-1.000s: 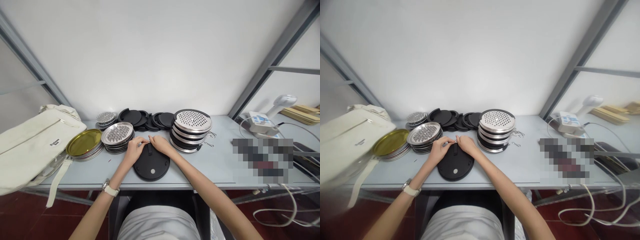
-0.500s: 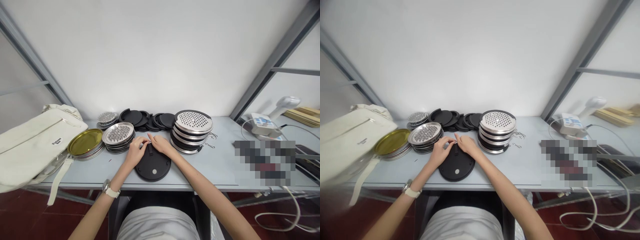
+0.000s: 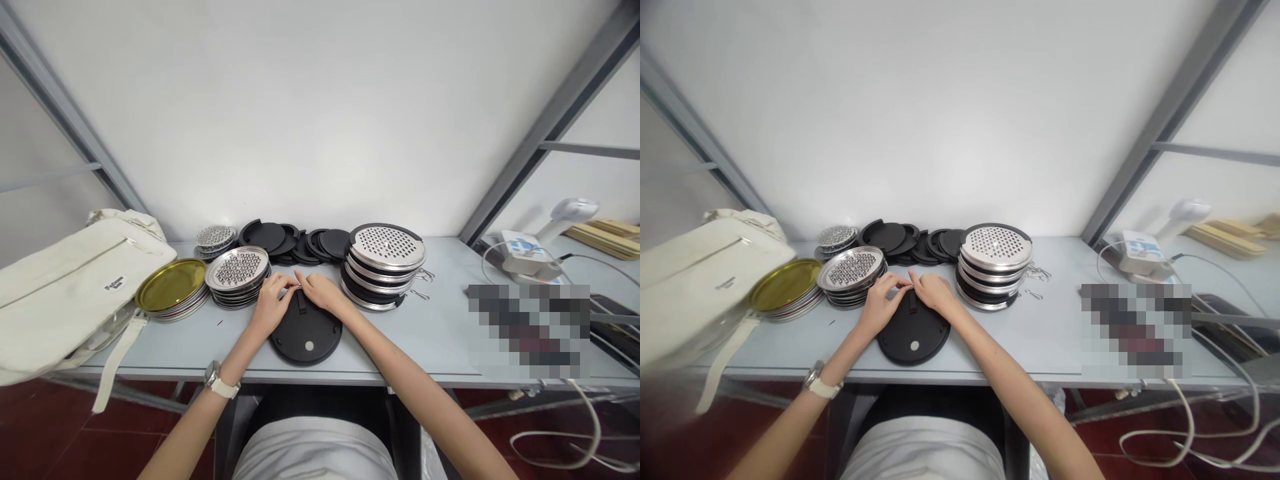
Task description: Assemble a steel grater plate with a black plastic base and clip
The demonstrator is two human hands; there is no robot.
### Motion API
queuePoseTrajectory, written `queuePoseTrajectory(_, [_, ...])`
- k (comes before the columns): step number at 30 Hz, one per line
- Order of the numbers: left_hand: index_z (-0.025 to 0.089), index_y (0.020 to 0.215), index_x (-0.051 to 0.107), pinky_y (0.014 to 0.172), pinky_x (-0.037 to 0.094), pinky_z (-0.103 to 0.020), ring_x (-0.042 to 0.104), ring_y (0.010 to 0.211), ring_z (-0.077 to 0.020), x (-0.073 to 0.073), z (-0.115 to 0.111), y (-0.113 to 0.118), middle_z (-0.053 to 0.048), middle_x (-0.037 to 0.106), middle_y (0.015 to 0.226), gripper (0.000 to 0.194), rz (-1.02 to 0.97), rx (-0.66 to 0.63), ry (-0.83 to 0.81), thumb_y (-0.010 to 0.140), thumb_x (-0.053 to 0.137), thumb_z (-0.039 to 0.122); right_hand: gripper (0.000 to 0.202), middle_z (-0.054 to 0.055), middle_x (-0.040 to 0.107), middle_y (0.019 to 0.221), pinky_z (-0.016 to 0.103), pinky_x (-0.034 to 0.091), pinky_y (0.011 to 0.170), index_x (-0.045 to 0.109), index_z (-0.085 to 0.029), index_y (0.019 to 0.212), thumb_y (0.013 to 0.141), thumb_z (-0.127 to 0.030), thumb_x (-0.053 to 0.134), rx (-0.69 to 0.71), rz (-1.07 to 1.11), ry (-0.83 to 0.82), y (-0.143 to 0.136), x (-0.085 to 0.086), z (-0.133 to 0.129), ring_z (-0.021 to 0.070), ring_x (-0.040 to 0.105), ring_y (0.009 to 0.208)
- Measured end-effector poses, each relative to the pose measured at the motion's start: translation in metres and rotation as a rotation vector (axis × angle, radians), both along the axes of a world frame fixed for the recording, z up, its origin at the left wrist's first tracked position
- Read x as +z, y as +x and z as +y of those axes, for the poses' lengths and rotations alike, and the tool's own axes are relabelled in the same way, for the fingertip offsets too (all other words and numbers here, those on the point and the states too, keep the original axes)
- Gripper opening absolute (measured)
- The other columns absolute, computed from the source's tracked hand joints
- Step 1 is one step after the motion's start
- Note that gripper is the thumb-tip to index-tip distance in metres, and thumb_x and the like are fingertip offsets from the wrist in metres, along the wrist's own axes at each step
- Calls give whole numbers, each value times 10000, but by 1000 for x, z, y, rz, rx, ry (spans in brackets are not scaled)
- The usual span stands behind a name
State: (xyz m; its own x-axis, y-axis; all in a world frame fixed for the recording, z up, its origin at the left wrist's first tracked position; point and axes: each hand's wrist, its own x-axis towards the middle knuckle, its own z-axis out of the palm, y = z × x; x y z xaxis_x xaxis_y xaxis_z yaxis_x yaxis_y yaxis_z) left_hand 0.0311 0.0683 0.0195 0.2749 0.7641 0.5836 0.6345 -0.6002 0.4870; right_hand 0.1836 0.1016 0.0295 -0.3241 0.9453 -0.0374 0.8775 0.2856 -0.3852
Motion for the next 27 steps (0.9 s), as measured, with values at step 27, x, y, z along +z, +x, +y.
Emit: queuePoseTrajectory(27, [189, 859, 570, 708, 430, -264, 539, 738, -141, -2, 0, 2, -12, 569, 816, 107, -40, -29, -34, 887, 476, 147, 756, 160, 714, 933, 260, 427, 736, 690, -140, 939, 979, -494, 24, 30, -61, 32, 0, -3, 0, 240, 663, 924])
